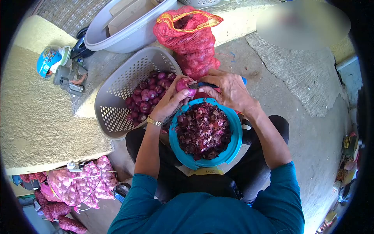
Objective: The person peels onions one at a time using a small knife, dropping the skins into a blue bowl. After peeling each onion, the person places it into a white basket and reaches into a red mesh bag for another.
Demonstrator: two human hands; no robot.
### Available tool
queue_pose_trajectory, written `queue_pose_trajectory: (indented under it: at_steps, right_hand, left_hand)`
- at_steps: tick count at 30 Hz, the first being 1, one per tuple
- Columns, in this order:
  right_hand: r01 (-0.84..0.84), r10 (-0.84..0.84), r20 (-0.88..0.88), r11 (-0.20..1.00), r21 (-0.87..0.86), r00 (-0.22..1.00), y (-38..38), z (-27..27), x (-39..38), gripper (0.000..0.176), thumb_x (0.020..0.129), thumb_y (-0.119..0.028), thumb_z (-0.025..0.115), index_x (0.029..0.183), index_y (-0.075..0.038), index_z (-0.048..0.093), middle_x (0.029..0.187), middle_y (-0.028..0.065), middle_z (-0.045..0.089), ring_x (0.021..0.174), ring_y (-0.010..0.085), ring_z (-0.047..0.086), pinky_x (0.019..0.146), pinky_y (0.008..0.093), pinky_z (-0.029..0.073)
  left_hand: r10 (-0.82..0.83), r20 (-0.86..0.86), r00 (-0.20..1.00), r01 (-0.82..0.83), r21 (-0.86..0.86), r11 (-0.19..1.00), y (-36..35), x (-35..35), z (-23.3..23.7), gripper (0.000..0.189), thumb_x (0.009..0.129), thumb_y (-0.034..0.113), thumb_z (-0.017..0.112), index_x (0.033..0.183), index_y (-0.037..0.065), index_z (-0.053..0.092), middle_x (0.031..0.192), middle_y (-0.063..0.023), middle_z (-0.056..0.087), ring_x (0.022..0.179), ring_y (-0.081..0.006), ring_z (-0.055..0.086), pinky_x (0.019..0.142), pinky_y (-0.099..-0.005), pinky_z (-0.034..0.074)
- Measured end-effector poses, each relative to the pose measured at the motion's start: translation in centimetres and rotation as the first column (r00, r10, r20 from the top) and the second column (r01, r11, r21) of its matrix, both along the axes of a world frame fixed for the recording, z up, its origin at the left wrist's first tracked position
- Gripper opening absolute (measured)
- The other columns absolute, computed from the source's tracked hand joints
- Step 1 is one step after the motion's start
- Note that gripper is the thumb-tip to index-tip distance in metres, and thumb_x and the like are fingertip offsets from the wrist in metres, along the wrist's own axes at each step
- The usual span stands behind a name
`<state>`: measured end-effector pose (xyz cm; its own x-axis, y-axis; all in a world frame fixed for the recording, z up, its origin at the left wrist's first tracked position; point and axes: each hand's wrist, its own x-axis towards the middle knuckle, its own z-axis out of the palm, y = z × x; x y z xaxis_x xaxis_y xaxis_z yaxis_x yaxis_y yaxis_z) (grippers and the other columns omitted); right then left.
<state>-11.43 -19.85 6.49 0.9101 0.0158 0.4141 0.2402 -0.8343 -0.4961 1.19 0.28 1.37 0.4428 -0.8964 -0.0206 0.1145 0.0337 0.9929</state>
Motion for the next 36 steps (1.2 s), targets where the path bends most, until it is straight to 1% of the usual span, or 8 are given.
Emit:
queue_pose_trajectory:
  at_steps: [4,6,10,19,22,24,30,36]
  right_hand:
    - [-0.017,0.017,0.015,0.998,0.056,1.0,0.0,0.3,0.2,0.032,0.092,-0.036,0.062,0.094,-0.004,0.067,0.09,0.0123,0.063,0.088,0.0345,0.063,0.07,0.0443,0.05]
    - [-0.001,0.0,0.012,0.999,0.051,1.0,0.0,0.4,0.2,0.032,0.092,-0.036,0.062,0.095,-0.004,0.066,0.091,0.013,0.063,0.088,0.0351,0.063,0.07,0.0448,0.05]
    - [0.036,-0.03,-0.078,0.997,0.074,0.996,0.2,0.9,0.1,0.033,0.091,-0.032,0.063,0.104,-0.002,0.066,0.097,0.0168,0.066,0.092,0.0375,0.064,0.078,0.045,0.051]
    - [-0.048,0.051,-0.032,0.994,0.1,0.998,0.1,0.2,0.3,0.035,0.091,-0.036,0.063,0.107,-0.004,0.067,0.091,0.0138,0.066,0.089,0.0351,0.065,0.073,0.0436,0.051]
    - [-0.056,0.058,-0.015,0.994,0.098,0.998,0.1,0.2,0.3,0.035,0.091,-0.035,0.063,0.108,-0.005,0.068,0.093,0.0138,0.067,0.09,0.0345,0.065,0.073,0.0428,0.052]
    - [-0.062,0.061,0.008,0.992,0.111,0.998,0.2,0.0,0.4,0.034,0.091,-0.034,0.063,0.11,-0.006,0.068,0.095,0.0139,0.067,0.09,0.0341,0.065,0.073,0.0425,0.052]
    - [-0.052,0.056,-0.025,0.99,0.13,0.998,0.2,-0.1,0.6,0.035,0.091,-0.032,0.063,0.121,-0.014,0.066,0.098,0.0138,0.068,0.091,0.0332,0.066,0.073,0.0414,0.052]
    - [-0.076,0.075,0.014,0.991,0.111,0.997,0.2,0.2,0.8,0.035,0.091,-0.031,0.064,0.122,-0.015,0.066,0.095,0.0115,0.068,0.088,0.0328,0.066,0.07,0.0413,0.051]
  left_hand:
    - [-0.047,-0.133,0.99,0.026,-0.156,0.987,-0.9,-0.6,0.2,0.042,0.097,0.025,0.056,0.13,0.007,0.038,0.104,-0.0044,0.052,0.071,-0.0083,0.051,0.065,-0.0244,0.044]
    - [0.09,-0.178,0.98,-0.113,-0.118,0.987,-1.2,-1.5,0.5,0.044,0.096,0.018,0.057,0.132,0.011,0.033,0.099,-0.0034,0.051,0.07,-0.0079,0.05,0.062,-0.0231,0.042]
    - [0.103,-0.039,0.994,-0.107,-0.122,0.987,-1.4,-1.4,-1.2,0.05,0.095,0.012,0.058,0.135,0.014,0.028,0.098,-0.003,0.05,0.068,-0.0076,0.049,0.061,-0.0222,0.042]
    - [0.119,-0.031,0.992,-0.121,-0.11,0.987,-0.6,-0.8,0.0,0.045,0.092,0.018,0.063,0.129,0.008,0.04,0.114,-0.0024,0.052,0.093,-0.0063,0.052,0.073,-0.021,0.047]
    - [0.053,-0.123,0.991,-0.066,-0.11,0.992,-0.2,-0.2,0.5,0.048,0.089,0.018,0.064,0.129,0.007,0.04,0.113,-0.0025,0.052,0.09,-0.0078,0.053,0.075,-0.0223,0.046]
    - [-0.109,-0.176,0.978,0.097,-0.073,0.993,0.1,0.8,0.4,0.05,0.089,0.016,0.063,0.131,0.008,0.038,0.11,-0.0038,0.052,0.085,-0.0107,0.055,0.074,-0.0249,0.047]
    - [0.114,-0.14,0.983,-0.137,-0.164,0.977,-1.1,-1.2,0.4,0.046,0.092,0.019,0.057,0.131,0.01,0.034,0.103,-0.0062,0.054,0.076,-0.0126,0.055,0.064,-0.0253,0.046]
    - [0.085,-0.201,0.976,-0.113,-0.136,0.984,-0.6,-0.5,0.6,0.046,0.091,0.021,0.06,0.129,0.008,0.037,0.1,-0.005,0.055,0.072,-0.0089,0.051,0.059,-0.0219,0.042]
